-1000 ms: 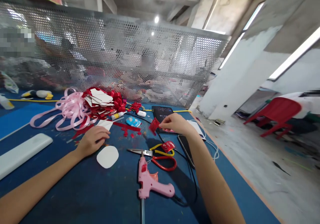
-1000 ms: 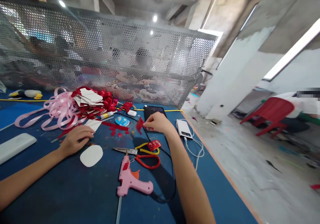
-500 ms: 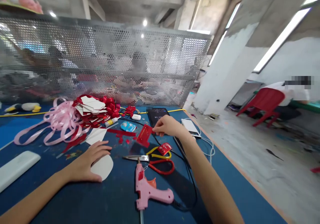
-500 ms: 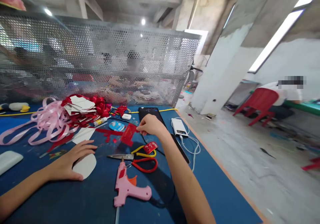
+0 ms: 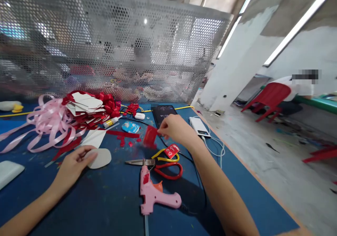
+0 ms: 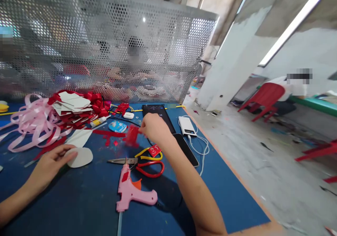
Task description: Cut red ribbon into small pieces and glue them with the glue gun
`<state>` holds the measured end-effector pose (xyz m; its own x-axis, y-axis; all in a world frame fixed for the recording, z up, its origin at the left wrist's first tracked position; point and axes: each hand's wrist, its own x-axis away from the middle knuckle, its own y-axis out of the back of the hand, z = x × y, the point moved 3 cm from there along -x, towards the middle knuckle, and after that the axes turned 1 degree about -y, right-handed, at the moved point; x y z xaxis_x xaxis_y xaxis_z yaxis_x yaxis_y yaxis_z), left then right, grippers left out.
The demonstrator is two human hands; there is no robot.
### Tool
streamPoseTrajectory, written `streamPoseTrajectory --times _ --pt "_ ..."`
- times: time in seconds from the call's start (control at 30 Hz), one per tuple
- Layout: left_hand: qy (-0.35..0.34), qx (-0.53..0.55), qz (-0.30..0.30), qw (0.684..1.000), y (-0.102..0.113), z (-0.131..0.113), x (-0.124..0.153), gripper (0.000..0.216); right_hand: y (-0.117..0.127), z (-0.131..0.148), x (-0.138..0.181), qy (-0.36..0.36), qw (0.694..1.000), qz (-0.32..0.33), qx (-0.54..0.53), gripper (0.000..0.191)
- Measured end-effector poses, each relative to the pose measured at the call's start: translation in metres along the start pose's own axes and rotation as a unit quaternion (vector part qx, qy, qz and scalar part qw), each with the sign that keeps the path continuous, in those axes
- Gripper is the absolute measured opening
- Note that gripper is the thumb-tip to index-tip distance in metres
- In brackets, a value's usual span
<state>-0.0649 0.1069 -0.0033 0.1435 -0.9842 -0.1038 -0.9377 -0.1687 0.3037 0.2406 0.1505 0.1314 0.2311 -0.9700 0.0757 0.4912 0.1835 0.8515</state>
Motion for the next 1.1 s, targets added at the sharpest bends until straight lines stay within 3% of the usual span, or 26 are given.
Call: streamPoseTrajectory --times 0.13,0.27,0.33,0.4,0.47,0.53,0.7,0.83,0.9,1.1 --pt "0.139 0.211 0.018 0.967 -0.009 0.0 0.007 0.037 0.001 -0.003 -0.003 -0.001 1.0 0.001 -0.005 0.017" --pt "0.198 0.31 0.039 0.929 -0.018 -0.006 0.015 0.032 0.018 -0.007 -0.003 0.008 0.998 -0.066 -0.016 0.014" --pt "0.217 0.344 0.032 0.913 -0.021 -0.005 0.017 0.027 0.033 -0.009 -0.001 0.018 0.987 -0.159 -0.021 0.014" --pt "0.225 0.362 0.031 0.904 -0.023 -0.003 0.017 0.023 0.049 -0.014 0.003 0.047 0.952 -0.301 -0.032 0.018" --pt "0.229 0.371 0.039 0.899 -0.024 0.0 0.017 0.022 0.058 -0.02 0.004 0.085 0.922 -0.376 -0.043 0.023" --pt "0.234 0.372 0.052 0.897 -0.024 0.001 0.017 0.027 0.058 -0.028 -0.003 0.108 0.931 -0.348 -0.038 0.027" --pt "0.245 0.342 0.096 0.902 -0.025 -0.002 0.019 0.045 0.032 -0.043 -0.031 0.098 0.984 -0.142 0.053 0.016" --pt "0.254 0.332 0.103 0.903 -0.025 -0.004 0.019 0.042 -0.001 -0.047 -0.048 0.083 0.985 -0.02 0.147 0.012" --pt "0.259 0.322 0.127 0.902 -0.026 -0.003 0.019 0.04 -0.014 -0.048 -0.055 0.07 0.98 -0.009 0.189 0.019" --pt "0.258 0.299 0.177 0.902 -0.027 -0.001 0.019 0.035 -0.035 -0.049 -0.068 0.054 0.96 -0.063 0.268 0.026"
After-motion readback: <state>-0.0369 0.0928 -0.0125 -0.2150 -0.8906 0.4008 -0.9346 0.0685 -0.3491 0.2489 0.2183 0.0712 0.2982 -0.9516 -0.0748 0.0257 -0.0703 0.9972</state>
